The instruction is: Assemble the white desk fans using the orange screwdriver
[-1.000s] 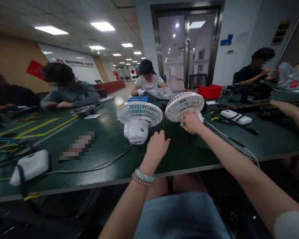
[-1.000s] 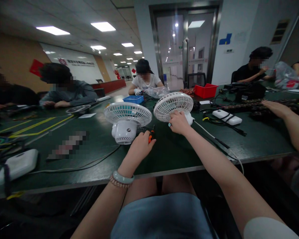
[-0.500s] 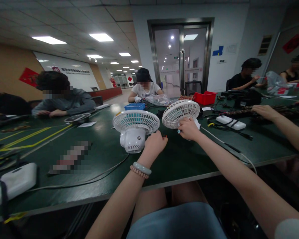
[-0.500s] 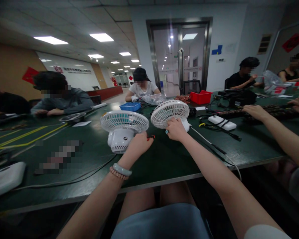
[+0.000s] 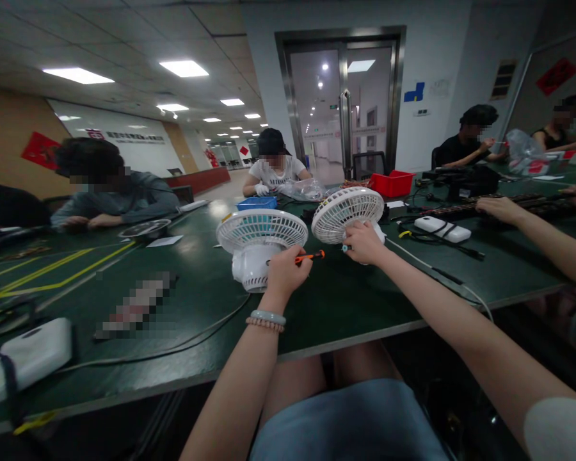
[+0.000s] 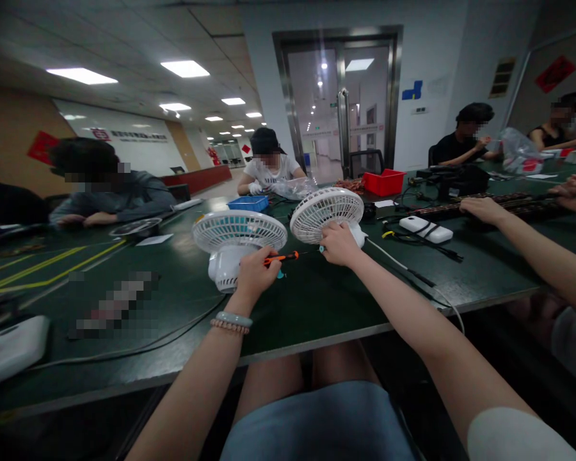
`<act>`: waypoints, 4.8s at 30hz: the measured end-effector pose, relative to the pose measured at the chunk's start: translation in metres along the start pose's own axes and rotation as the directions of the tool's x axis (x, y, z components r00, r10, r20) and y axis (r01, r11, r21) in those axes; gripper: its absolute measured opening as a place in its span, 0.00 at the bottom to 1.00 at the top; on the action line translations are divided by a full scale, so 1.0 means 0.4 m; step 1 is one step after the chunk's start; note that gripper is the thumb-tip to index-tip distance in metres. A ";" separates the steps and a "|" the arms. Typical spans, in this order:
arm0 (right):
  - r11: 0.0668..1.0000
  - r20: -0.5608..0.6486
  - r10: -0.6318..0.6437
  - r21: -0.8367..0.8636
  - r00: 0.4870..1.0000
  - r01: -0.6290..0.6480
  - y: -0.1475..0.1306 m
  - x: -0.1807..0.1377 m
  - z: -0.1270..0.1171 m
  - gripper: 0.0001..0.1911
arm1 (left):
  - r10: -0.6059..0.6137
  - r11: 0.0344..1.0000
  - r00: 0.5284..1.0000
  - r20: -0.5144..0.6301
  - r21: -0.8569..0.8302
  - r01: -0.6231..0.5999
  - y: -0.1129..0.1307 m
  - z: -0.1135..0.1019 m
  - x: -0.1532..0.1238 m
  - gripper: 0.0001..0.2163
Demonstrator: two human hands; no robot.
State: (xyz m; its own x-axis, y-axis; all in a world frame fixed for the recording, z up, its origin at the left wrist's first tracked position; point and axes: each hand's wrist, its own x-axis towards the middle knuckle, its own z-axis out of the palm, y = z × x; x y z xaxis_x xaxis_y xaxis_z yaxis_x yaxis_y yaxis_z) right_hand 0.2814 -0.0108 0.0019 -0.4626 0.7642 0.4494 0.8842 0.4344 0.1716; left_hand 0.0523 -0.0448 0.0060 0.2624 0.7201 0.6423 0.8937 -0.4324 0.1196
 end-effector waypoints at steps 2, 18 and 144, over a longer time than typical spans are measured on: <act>1.000 0.000 -0.003 0.002 1.000 0.003 0.001 -0.002 0.000 0.13 | -0.011 1.000 1.000 -0.023 -0.026 0.011 0.000 0.001 -0.003 0.09; 1.000 0.017 -0.005 0.010 1.000 0.005 0.008 -0.005 -0.005 0.14 | -0.079 0.989 0.995 -0.058 -0.130 0.071 -0.017 0.001 -0.006 0.11; 1.000 -0.022 -0.024 -0.007 0.999 0.023 0.017 -0.004 0.012 0.13 | -0.122 0.812 0.988 -0.091 -0.582 0.046 -0.035 0.038 -0.002 0.11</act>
State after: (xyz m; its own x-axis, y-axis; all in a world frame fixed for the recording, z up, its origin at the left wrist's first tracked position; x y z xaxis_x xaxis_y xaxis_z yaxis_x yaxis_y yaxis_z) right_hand 0.2879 -0.0066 -0.0018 -0.4819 0.7430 0.4645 0.8736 0.4487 0.1885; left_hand 0.0452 -0.0311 -0.0077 0.1177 0.7151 0.6890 0.5258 -0.6335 0.5677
